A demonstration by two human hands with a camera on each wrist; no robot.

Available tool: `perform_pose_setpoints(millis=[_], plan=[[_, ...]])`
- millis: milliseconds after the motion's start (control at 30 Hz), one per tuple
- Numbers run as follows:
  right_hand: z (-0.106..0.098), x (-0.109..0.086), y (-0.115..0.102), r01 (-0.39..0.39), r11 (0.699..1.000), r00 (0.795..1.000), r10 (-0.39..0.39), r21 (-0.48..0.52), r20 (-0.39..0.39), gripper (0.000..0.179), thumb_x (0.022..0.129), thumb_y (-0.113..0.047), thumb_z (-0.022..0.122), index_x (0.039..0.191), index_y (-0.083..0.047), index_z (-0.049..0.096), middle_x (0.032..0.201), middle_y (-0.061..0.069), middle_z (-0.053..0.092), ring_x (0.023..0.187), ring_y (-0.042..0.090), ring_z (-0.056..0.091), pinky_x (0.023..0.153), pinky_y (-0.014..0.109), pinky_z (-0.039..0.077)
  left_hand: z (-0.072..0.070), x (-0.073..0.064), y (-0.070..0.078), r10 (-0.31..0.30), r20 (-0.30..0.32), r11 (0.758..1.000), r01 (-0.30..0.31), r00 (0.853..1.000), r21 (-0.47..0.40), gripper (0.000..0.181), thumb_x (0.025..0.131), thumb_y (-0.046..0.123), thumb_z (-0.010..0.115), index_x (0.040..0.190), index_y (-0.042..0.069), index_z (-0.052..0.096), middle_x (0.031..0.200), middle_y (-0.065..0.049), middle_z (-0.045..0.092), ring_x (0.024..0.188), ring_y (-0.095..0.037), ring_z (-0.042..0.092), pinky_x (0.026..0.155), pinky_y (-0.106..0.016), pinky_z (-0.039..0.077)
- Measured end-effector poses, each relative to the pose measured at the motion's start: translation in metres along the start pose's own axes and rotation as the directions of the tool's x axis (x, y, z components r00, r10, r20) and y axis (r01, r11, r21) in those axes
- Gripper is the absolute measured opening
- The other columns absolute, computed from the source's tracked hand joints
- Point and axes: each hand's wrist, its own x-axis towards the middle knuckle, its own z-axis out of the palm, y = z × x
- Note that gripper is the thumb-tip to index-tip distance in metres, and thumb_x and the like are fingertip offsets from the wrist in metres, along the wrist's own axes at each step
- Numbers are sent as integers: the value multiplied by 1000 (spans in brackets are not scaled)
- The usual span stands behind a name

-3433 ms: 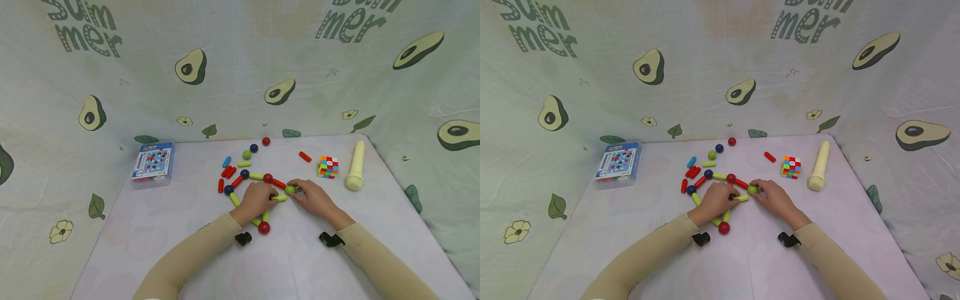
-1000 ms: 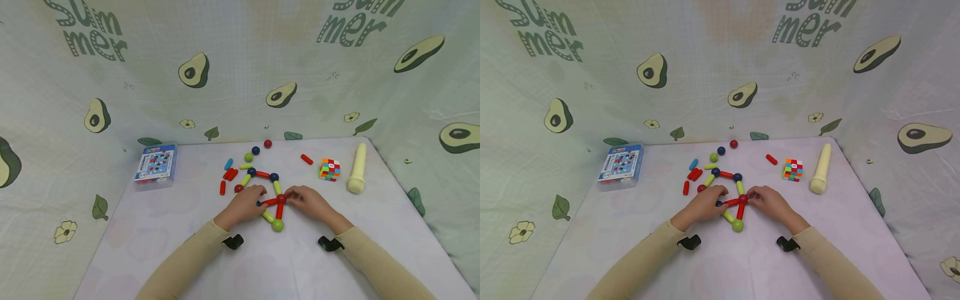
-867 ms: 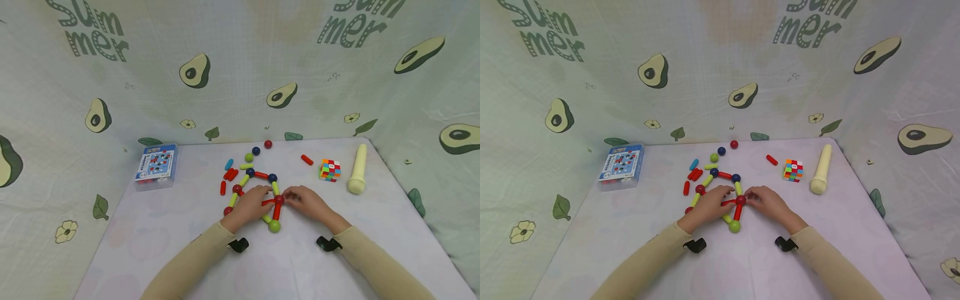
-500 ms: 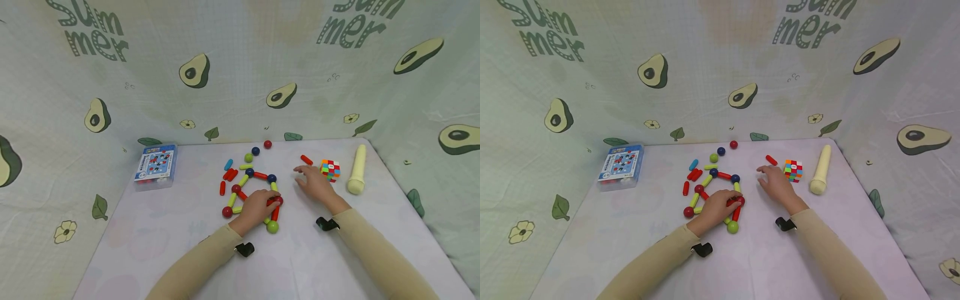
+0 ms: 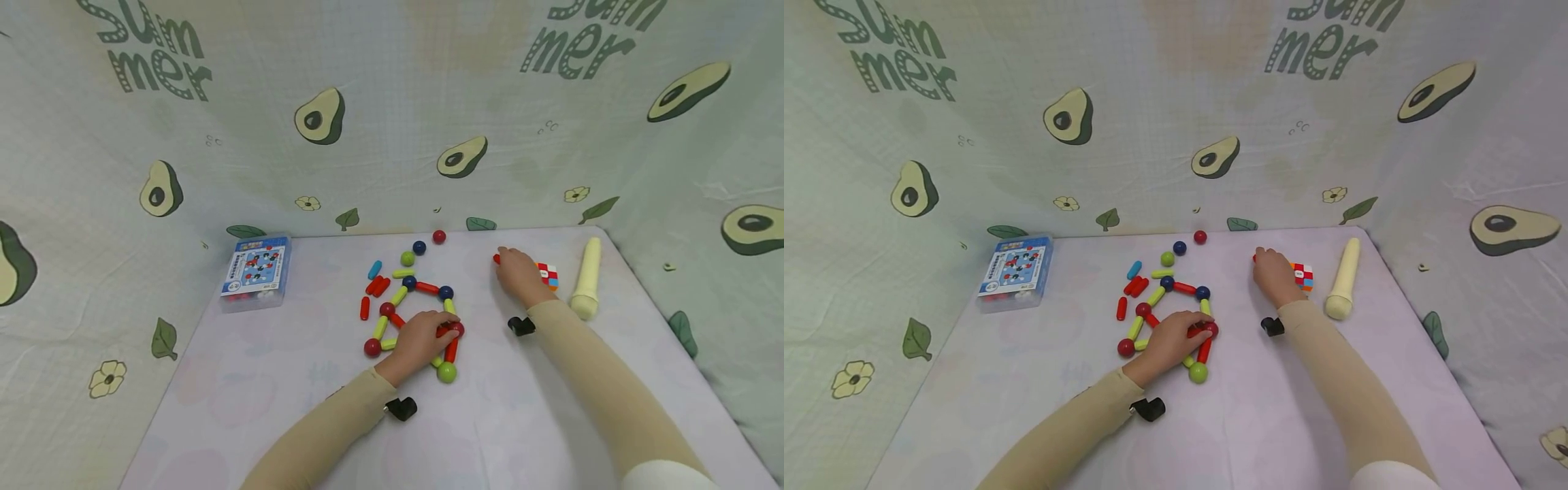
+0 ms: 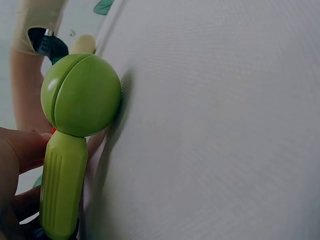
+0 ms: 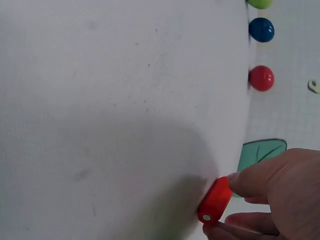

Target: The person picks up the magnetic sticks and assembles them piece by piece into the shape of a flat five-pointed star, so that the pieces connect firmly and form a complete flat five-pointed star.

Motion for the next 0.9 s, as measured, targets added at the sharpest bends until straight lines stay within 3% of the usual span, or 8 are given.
perform_pose_setpoints(millis=[167, 367, 567, 900], plan=[[8, 8, 1, 48, 997, 999, -48, -63, 0, 41, 99, -3, 60, 135, 14, 49, 116, 34, 60, 100, 45, 61, 95, 54, 52, 0, 0, 1, 3, -2, 1000, -3, 1000, 2, 35, 98, 41, 68, 131, 30, 69, 108, 10, 70, 85, -7, 55, 71, -17, 47], [14, 6, -3, 49, 999, 998, -49, -6, -27, 34, 98, -1, 63, 130, 7, 54, 110, 27, 64, 93, 39, 60, 90, 50, 55, 1, 0, 0, 10, -12, 1000, -10, 1000, -6, 34, 97, 41, 69, 129, 30, 70, 106, 10, 70, 83, -6, 54, 69, -17, 46], [15, -8, -10, 31, 993, 999, -32, 111, 3, 25, 97, -5, 68, 119, 1, 59, 106, 19, 66, 94, 34, 58, 89, 47, 54, 2, -1, -1, 0, -10, 1000, 0, 1000, 4, 34, 97, 41, 69, 129, 30, 70, 108, 10, 71, 84, -6, 55, 70, -17, 47], [21, -46, -21, 127, 976, 992, -129, 177, 0, 25, 92, -9, 76, 116, -5, 70, 104, 14, 69, 93, 30, 62, 87, 47, 55, 2, -1, 0, -5, -26, 1000, 5, 1000, -4, 34, 97, 42, 69, 129, 30, 71, 110, 9, 72, 88, -7, 58, 72, -18, 48]])
